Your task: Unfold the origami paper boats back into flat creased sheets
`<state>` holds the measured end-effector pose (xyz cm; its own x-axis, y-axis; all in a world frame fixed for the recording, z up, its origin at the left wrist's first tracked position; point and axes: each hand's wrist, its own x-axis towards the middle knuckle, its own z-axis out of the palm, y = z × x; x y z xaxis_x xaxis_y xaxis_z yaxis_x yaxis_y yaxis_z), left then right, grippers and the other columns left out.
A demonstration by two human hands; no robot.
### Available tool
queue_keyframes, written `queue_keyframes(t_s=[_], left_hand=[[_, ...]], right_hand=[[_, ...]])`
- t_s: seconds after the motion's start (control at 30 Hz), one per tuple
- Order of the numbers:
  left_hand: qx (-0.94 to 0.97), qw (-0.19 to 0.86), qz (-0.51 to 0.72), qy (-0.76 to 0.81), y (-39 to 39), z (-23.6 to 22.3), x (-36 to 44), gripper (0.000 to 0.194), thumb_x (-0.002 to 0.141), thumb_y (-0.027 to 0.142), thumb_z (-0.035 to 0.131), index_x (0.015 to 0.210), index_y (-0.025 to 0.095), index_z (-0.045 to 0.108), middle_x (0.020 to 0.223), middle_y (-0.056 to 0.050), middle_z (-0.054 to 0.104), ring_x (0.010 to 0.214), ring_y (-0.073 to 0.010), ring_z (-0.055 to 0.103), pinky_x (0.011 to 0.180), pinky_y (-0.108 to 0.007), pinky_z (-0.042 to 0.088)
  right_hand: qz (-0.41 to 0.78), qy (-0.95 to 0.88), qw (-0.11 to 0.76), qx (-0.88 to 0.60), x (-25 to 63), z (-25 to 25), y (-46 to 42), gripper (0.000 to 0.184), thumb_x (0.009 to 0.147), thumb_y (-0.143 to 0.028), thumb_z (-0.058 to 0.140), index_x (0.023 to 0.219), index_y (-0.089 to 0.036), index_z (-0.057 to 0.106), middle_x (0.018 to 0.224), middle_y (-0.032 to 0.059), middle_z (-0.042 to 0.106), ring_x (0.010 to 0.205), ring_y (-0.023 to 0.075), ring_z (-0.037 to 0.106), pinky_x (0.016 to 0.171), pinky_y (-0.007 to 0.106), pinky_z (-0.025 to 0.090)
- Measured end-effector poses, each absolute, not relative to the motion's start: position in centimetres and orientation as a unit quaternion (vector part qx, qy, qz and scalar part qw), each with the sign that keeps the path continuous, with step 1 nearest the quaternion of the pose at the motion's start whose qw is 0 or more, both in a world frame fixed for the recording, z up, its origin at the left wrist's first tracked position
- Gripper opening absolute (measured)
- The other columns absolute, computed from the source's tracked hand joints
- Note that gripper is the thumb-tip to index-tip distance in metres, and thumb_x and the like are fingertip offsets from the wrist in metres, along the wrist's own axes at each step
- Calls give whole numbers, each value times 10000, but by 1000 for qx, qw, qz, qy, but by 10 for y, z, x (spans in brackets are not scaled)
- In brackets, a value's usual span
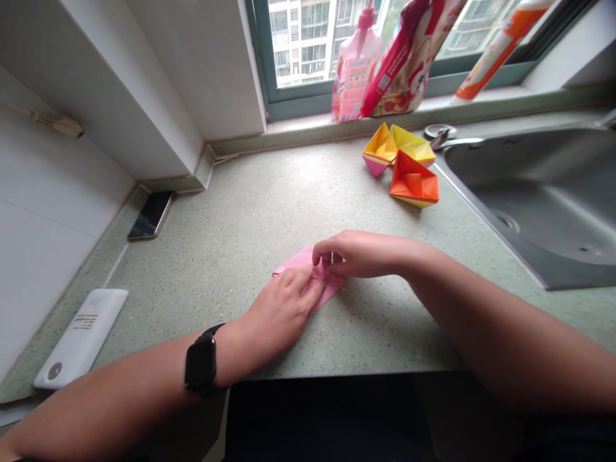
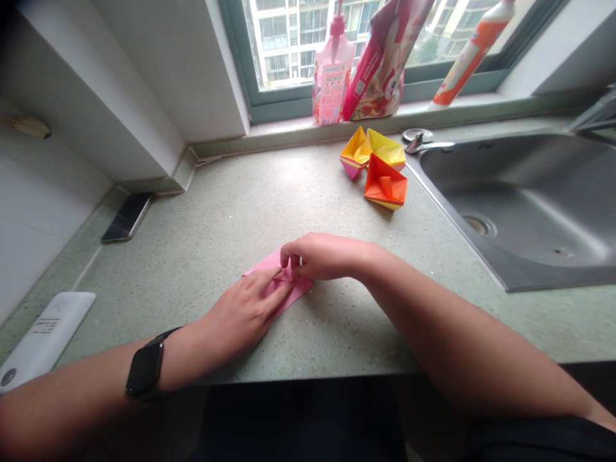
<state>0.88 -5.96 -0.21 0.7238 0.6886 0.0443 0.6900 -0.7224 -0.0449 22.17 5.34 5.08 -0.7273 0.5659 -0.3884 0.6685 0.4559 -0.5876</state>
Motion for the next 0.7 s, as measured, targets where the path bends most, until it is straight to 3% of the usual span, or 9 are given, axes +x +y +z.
queue_keyframes(t_s=[0.27, 0.43, 0.7], left_hand=[[-917, -48, -80, -387, -55, 1, -1, 432, 1132, 307, 423, 1510, 157, 565, 1180, -127, 685, 1096, -268, 665, 1018, -461, 585], [-917, -23, -140, -372, -59, 0, -5, 390, 1114, 288, 435, 1426, 125, 603, 1273, -161, 707, 1191, -304, 662, 1100, -532, 553], [-908, -23, -139, -395, -62, -3, -8, 403, 1093, 316, 507, 1433, 134, 622, 1309, -179, 691, 1216, -319, 647, 1076, -531, 562]], right_hand=[[-333, 880, 67, 332, 220, 49, 45, 385, 891, -106, 646, 1237, -250, 734, 1032, 32, 784, 834, 177, 665, 685, 269, 420], [-316, 897, 70, 302, 220, 48, 43, 379, 894, -127, 644, 1252, -220, 731, 1033, 50, 749, 868, 193, 645, 728, 288, 419], [-308, 893, 80, 317, 217, 50, 41, 312, 897, -135, 651, 1179, -222, 751, 1017, 51, 732, 840, 191, 619, 699, 294, 388]])
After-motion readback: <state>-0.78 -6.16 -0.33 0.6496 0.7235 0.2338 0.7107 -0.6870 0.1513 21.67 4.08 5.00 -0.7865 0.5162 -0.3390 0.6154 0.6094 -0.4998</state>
